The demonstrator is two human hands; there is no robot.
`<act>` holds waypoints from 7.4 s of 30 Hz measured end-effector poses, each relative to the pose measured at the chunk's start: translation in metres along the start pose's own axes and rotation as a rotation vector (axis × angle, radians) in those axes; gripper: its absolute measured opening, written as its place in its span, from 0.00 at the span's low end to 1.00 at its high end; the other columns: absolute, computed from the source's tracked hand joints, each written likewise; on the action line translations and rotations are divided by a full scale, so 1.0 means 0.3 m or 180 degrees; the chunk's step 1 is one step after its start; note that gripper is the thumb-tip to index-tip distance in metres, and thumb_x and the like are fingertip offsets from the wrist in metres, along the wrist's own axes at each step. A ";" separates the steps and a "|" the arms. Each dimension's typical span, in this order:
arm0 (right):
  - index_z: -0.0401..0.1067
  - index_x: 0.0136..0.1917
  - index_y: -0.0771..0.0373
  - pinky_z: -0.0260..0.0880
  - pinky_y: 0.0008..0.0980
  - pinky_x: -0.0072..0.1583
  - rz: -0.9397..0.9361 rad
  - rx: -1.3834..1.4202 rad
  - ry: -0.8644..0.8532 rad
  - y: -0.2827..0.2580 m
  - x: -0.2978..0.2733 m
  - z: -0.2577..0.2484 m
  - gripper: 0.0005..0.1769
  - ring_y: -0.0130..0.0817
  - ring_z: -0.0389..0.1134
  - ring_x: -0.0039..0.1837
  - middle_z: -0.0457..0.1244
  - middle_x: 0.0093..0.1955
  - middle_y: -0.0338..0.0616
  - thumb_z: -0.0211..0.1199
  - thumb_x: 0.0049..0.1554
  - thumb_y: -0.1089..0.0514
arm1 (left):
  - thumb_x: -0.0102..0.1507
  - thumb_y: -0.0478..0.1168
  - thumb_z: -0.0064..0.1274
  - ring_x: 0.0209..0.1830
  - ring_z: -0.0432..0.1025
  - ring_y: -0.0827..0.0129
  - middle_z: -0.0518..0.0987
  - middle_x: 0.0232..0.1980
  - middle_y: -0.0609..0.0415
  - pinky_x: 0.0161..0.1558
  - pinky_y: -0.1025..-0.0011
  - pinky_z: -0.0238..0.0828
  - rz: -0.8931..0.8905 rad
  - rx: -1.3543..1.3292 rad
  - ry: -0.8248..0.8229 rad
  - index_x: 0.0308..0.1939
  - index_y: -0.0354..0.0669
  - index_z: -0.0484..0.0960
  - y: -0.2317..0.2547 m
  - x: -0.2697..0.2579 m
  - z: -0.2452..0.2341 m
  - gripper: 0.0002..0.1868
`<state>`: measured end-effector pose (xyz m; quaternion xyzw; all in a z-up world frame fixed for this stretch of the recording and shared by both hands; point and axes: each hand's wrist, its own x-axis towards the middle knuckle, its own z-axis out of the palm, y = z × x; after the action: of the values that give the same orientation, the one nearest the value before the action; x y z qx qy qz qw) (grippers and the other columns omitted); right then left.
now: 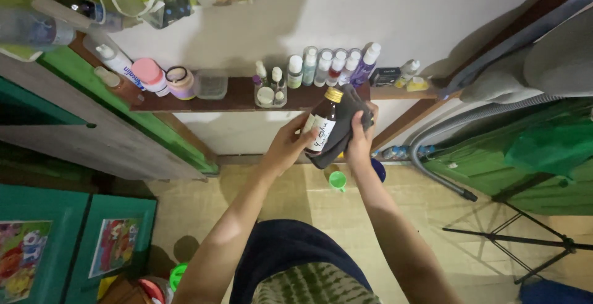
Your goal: The person wipes and rearranges various bottles and jars on a wall-mounted shelf using a dark cloth. They pick up items one by one, wipe them, and place them back in a more organized arrangement.
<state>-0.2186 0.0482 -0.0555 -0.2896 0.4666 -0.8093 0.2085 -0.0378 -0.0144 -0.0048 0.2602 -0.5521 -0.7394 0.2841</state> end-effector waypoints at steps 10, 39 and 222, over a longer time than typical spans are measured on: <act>0.58 0.55 0.59 0.60 0.33 0.52 -0.1076 -0.0969 -0.0563 -0.150 -0.104 0.119 0.23 0.31 0.56 0.46 0.56 0.47 0.43 0.72 0.55 0.58 | 0.55 0.63 0.65 0.48 0.79 0.41 0.80 0.46 0.35 0.44 0.48 0.76 0.0318 0.1529 0.0425 0.61 0.44 0.74 0.039 -0.008 0.072 0.39; 0.76 0.57 0.68 0.64 0.43 0.67 -0.0035 -0.0988 -0.2009 -0.153 0.013 0.015 0.25 0.41 0.71 0.60 0.70 0.55 0.53 0.79 0.47 0.62 | 0.57 0.59 0.62 0.49 0.77 0.34 0.82 0.44 0.29 0.48 0.45 0.72 -0.0499 0.1983 -0.0928 0.51 0.37 0.79 0.052 -0.085 -0.035 0.32; 0.74 0.57 0.63 0.67 0.50 0.57 0.0075 -0.2532 -0.0362 0.050 -0.238 0.462 0.17 0.59 0.70 0.55 0.68 0.49 0.60 0.67 0.62 0.49 | 0.73 0.53 0.41 0.52 0.74 0.59 0.81 0.55 0.43 0.53 0.61 0.72 -0.0596 -0.0121 0.0338 0.60 0.46 0.83 -0.130 -0.062 -0.321 0.22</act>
<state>-0.0725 -0.0034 -0.0333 -0.3867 0.7345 -0.5457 0.1147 0.0375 -0.0568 -0.0656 0.3440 -0.4954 -0.7583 0.2475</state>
